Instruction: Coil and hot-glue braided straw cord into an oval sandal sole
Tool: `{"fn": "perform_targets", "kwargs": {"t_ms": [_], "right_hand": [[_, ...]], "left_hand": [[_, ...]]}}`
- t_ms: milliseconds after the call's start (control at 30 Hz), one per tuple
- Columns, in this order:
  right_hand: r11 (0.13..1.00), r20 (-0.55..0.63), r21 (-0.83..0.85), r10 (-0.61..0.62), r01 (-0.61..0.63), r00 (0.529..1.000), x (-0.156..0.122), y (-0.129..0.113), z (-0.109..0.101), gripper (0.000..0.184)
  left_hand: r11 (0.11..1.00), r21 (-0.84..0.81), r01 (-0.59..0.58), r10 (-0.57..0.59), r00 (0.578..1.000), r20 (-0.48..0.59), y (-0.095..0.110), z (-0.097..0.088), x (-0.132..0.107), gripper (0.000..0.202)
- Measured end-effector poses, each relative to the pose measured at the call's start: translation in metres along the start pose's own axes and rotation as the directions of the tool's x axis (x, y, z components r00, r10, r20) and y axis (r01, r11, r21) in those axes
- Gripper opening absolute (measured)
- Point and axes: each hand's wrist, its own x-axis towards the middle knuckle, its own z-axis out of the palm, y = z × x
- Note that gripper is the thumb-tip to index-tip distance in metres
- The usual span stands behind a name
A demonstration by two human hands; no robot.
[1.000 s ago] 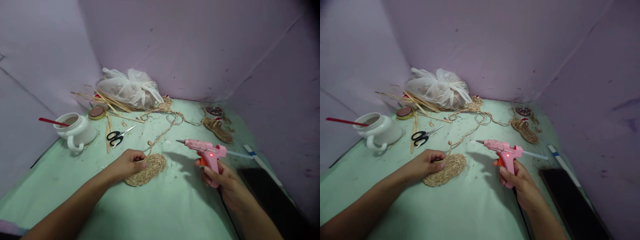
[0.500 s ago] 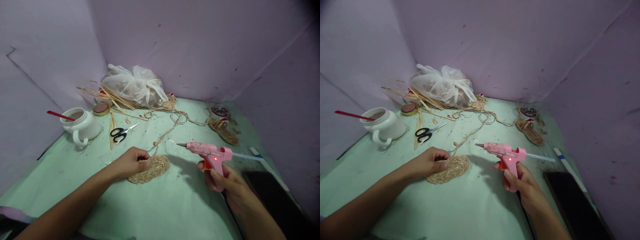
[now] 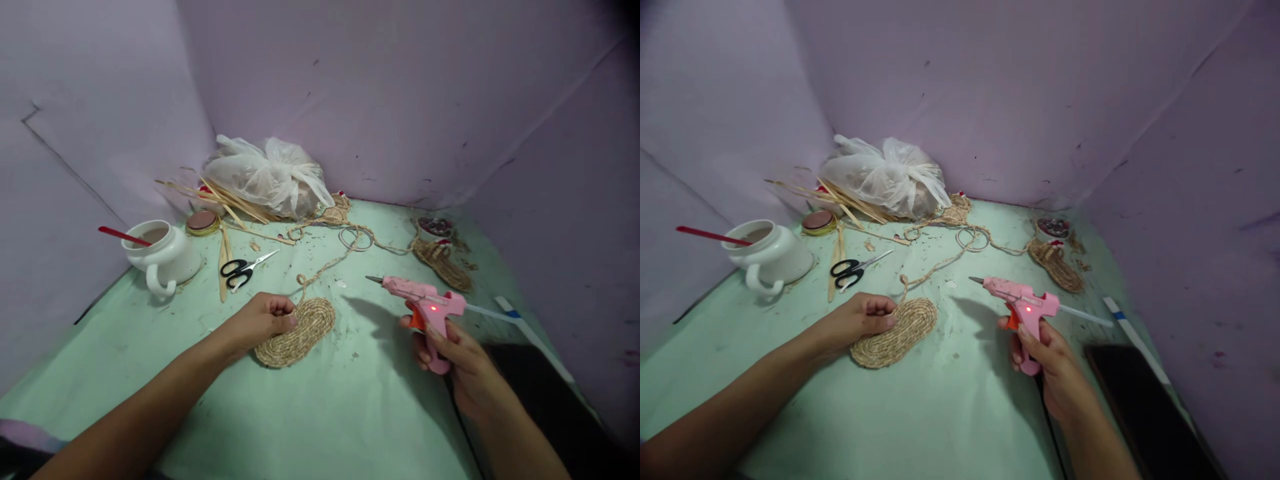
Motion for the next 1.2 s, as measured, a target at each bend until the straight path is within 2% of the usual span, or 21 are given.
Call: {"fn": "perform_targets", "kwargs": {"t_ms": [167, 333, 500, 800, 1033, 1200], "right_hand": [[0.994, 0.206, -0.111, 0.005, 0.018, 0.979, -0.014, -0.004, 0.007, 0.042], [0.983, 0.287, -0.185, 0.06, -0.007, 0.956, -0.018, -0.007, 0.015, 0.047], [0.966, 0.267, -0.259, 0.089, -0.018, 0.96, -0.018, -0.003, 0.019, 0.05], [0.965, 0.224, -0.261, 0.078, -0.017, 0.971, -0.016, 0.001, 0.024, 0.046], [0.975, 0.075, -0.223, 0.002, 0.015, 0.997, -0.005, 0.002, 0.012, 0.037], [0.98, 0.044, -0.197, -0.003, 0.012, 0.999, -0.001, 0.002, 0.003, 0.036]], "left_hand": [[0.998, 0.07, -0.009, 0.003, 0.996, 0.092, -0.003, 0.001, -0.002, 0.022], [0.99, 0.137, -0.025, 0.002, 0.987, 0.164, -0.003, -0.001, -0.005, 0.021], [0.987, 0.161, -0.031, 0.001, 0.983, 0.184, -0.004, -0.001, -0.006, 0.02], [0.987, 0.159, -0.005, -0.021, 0.987, 0.161, -0.004, -0.001, -0.005, 0.021], [0.995, 0.101, 0.02, -0.033, 0.992, 0.126, -0.003, 0.0, -0.004, 0.026], [0.995, 0.094, 0.026, -0.037, 0.992, 0.121, -0.003, -0.001, -0.004, 0.023]]}}
